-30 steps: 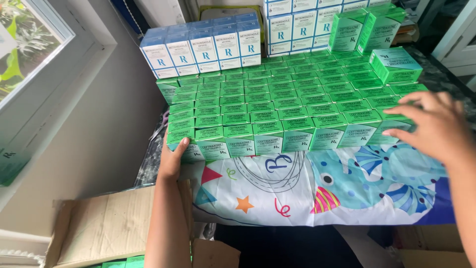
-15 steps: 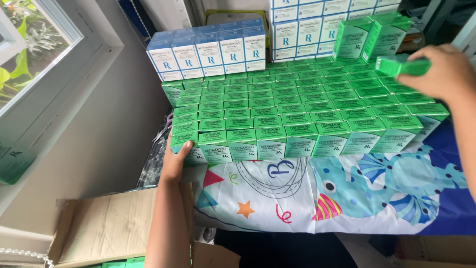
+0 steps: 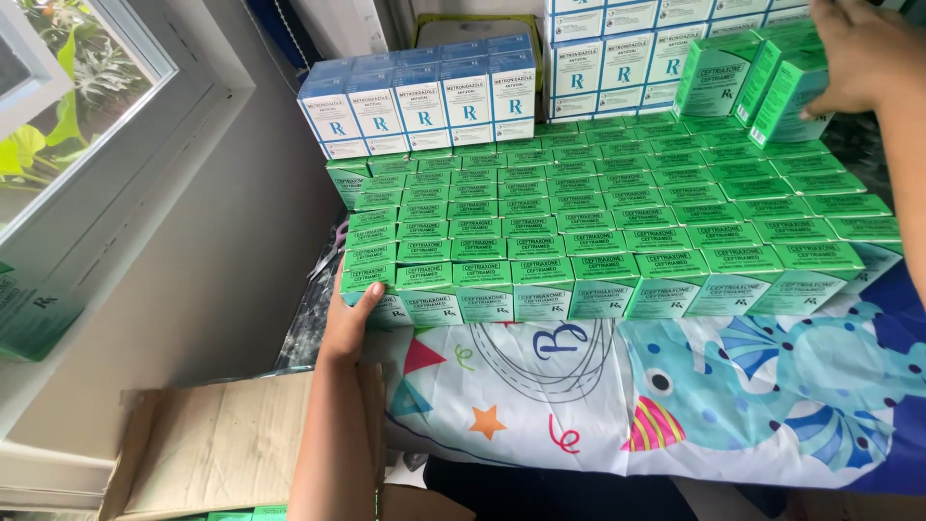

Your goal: The person arranges small green boxes inside a larger cardboard box, placing them in neat rows. They then pick up boxes from a stack on a table and place them into the cardboard box, continuing to organize the items.

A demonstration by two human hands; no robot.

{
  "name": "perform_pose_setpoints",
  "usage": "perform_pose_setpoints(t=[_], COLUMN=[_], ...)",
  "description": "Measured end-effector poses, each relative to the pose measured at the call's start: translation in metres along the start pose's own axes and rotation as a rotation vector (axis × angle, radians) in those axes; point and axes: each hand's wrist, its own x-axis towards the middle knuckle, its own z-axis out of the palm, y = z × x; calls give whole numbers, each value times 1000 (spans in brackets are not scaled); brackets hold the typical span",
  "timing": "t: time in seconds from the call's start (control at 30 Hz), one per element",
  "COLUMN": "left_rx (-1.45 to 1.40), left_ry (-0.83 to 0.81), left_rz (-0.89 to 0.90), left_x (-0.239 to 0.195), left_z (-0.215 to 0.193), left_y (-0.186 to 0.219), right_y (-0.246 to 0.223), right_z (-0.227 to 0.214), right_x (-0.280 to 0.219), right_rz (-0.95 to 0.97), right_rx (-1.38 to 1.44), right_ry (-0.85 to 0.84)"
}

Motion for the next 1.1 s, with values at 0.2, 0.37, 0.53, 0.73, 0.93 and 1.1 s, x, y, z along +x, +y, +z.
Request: perform_pose_setpoints(t=[0.2, 0.37, 0.53, 0.73, 0.93, 1.1], left_rx=[9, 3, -3, -3, 38, 40], left_ry=[39, 59, 29, 1, 7, -24], left_rz=[-40, -71, -46, 6, -6, 5], left_x=[1, 1, 1, 0, 1, 1], left_z=[-3, -8, -7, -7, -4, -7], left_y=[-9, -12, -11, -10, -6, -8], right_y=[48, -18, 41, 20, 26, 52], right_z=[121, -4, 72, 4, -30, -23], right_x=[40, 31, 39, -41, -124, -248], right_rz=[-278, 53, -98, -390, -351, -259], right_rx=[138, -168, 153, 1045, 877, 687], right_ry=[-7, -329, -119, 368, 172, -39])
